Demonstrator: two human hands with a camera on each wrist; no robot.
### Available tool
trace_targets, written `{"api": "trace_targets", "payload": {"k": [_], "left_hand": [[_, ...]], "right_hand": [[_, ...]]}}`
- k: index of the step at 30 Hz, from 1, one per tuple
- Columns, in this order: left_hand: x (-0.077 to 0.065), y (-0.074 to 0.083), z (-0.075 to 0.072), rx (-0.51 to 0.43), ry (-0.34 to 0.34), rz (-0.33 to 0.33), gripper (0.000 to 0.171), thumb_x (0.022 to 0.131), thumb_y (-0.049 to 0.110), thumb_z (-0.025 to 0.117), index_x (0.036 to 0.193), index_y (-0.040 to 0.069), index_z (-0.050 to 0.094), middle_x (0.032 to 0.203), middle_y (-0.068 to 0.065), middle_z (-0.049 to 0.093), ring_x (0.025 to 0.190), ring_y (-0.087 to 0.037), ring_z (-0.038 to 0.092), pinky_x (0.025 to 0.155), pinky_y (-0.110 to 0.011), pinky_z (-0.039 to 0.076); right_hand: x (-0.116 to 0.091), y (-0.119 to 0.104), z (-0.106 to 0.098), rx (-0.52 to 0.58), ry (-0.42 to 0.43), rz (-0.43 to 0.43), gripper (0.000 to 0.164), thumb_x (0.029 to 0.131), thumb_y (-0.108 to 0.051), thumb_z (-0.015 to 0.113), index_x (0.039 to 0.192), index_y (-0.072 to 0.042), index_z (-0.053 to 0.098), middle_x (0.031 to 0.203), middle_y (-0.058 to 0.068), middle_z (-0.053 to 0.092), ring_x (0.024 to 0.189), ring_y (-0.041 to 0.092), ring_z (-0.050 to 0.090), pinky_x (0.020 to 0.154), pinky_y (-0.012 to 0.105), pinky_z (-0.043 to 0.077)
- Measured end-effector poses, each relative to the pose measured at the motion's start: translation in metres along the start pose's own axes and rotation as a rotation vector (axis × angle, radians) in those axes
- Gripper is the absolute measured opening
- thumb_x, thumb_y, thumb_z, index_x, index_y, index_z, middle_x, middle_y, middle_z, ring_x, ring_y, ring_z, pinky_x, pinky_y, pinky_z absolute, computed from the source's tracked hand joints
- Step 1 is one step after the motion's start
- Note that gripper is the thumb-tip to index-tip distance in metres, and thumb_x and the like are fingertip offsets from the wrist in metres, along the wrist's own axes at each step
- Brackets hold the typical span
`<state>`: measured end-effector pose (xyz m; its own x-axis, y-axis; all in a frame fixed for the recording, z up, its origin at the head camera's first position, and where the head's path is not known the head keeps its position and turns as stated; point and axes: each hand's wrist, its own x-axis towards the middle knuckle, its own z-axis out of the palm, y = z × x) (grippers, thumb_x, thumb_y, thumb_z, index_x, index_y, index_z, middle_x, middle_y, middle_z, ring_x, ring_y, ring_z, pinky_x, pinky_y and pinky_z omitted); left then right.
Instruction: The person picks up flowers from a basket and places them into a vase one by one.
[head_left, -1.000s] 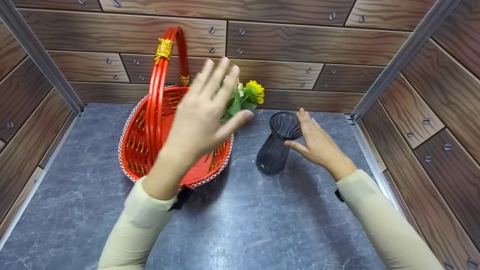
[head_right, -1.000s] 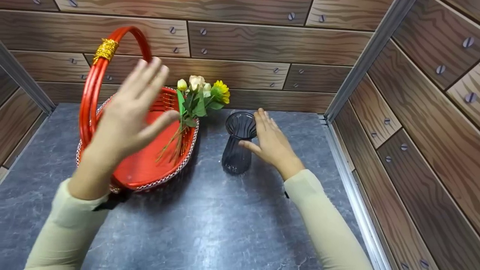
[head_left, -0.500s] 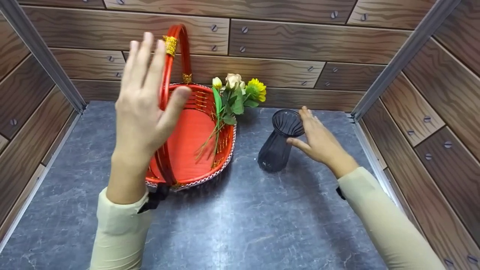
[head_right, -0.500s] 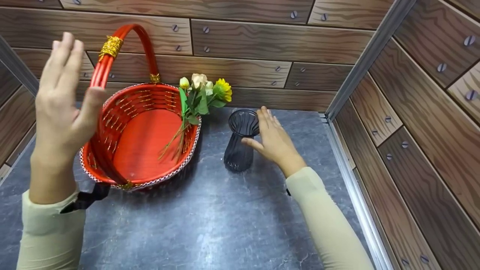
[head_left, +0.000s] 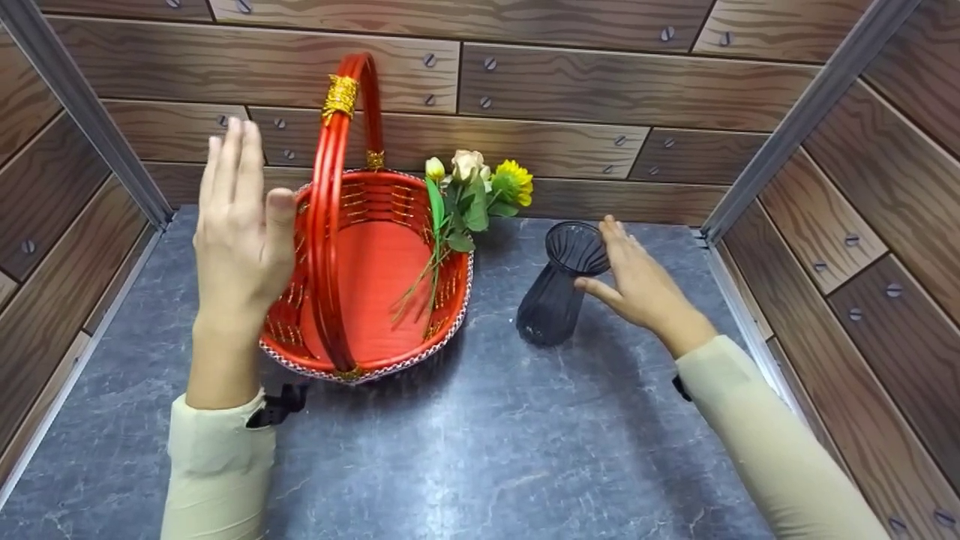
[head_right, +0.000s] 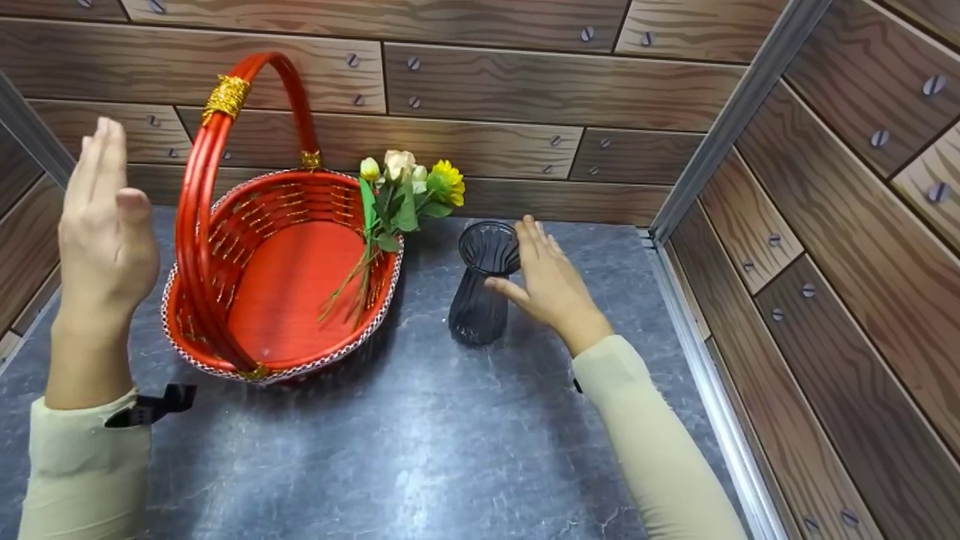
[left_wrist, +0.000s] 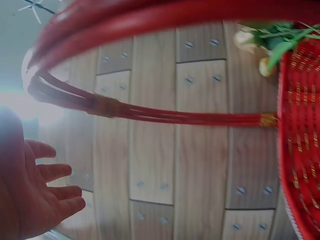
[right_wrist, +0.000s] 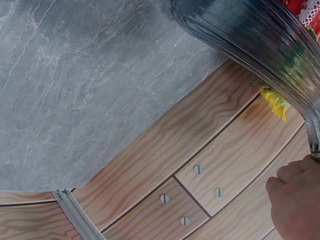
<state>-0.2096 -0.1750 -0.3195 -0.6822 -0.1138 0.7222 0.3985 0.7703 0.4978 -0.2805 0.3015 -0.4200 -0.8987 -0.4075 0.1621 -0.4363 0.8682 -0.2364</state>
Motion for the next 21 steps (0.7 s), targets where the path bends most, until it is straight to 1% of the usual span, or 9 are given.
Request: {"api": "trace_targets", "payload": {"k": [4,8,10,12,15,18,21], "left_hand": [[-0.007,-0.017,0.005,0.01,-0.025,-0.025,0.091,0.091,0.079,0.016,0.158,0.018,0.028,0.165,0.0,0.025,0.154,-0.023,0.013,0.126,-0.043,0.011],[-0.019,-0.037,0.014,0.015,-0.073,-0.077,0.084,0.095,0.075,0.019,0.159,0.021,0.025,0.166,0.002,0.021,0.155,-0.022,0.01,0.125,-0.046,0.011],[-0.026,-0.05,0.019,0.023,-0.115,-0.112,0.08,0.097,0.072,0.021,0.159,0.021,0.023,0.166,0.002,0.018,0.155,-0.023,0.008,0.125,-0.049,0.01],[-0.034,-0.064,0.025,0.043,-0.164,-0.14,0.078,0.099,0.068,0.024,0.159,0.019,0.023,0.167,0.0,0.015,0.155,-0.025,0.006,0.124,-0.051,0.01],[-0.046,-0.084,0.035,0.084,-0.256,-0.183,0.076,0.102,0.064,0.025,0.16,0.016,0.02,0.167,-0.003,0.009,0.155,-0.03,0.0,0.123,-0.056,0.007],[-0.057,-0.101,0.046,0.128,-0.331,-0.205,0.075,0.103,0.062,0.025,0.16,0.013,0.02,0.167,-0.009,0.008,0.154,-0.037,-0.001,0.123,-0.058,0.006],[-0.067,-0.113,0.057,0.166,-0.4,-0.21,0.073,0.105,0.057,0.026,0.159,0.008,0.021,0.166,-0.016,0.009,0.152,-0.043,0.0,0.122,-0.059,0.006]], "right_hand": [[0.001,0.0,-0.004,-0.009,0.013,0.009,0.102,0.093,-0.062,0.055,0.157,0.004,0.012,0.165,0.023,0.013,0.153,0.038,0.012,0.124,0.052,0.015],[0.002,0.0,-0.007,-0.011,0.027,0.016,0.103,0.093,-0.063,0.055,0.157,0.004,0.012,0.164,0.024,0.013,0.153,0.038,0.012,0.124,0.051,0.015],[0.002,0.001,-0.008,-0.01,0.028,0.021,0.103,0.092,-0.064,0.055,0.157,0.004,0.012,0.164,0.024,0.013,0.153,0.037,0.011,0.124,0.051,0.014],[0.001,0.001,-0.008,-0.012,0.031,0.022,0.103,0.093,-0.063,0.055,0.157,0.005,0.012,0.164,0.024,0.013,0.153,0.037,0.012,0.124,0.051,0.014],[0.0,0.001,-0.007,-0.009,0.03,0.024,0.103,0.093,-0.062,0.056,0.157,0.005,0.012,0.164,0.025,0.012,0.153,0.038,0.012,0.124,0.051,0.014],[0.0,0.0,-0.004,-0.005,0.024,0.025,0.103,0.093,-0.062,0.056,0.157,0.006,0.011,0.164,0.025,0.012,0.152,0.039,0.012,0.124,0.052,0.013],[-0.001,-0.001,0.0,-0.001,0.009,0.029,0.105,0.092,-0.064,0.054,0.157,0.006,0.01,0.164,0.025,0.011,0.152,0.04,0.012,0.124,0.052,0.013]]}}
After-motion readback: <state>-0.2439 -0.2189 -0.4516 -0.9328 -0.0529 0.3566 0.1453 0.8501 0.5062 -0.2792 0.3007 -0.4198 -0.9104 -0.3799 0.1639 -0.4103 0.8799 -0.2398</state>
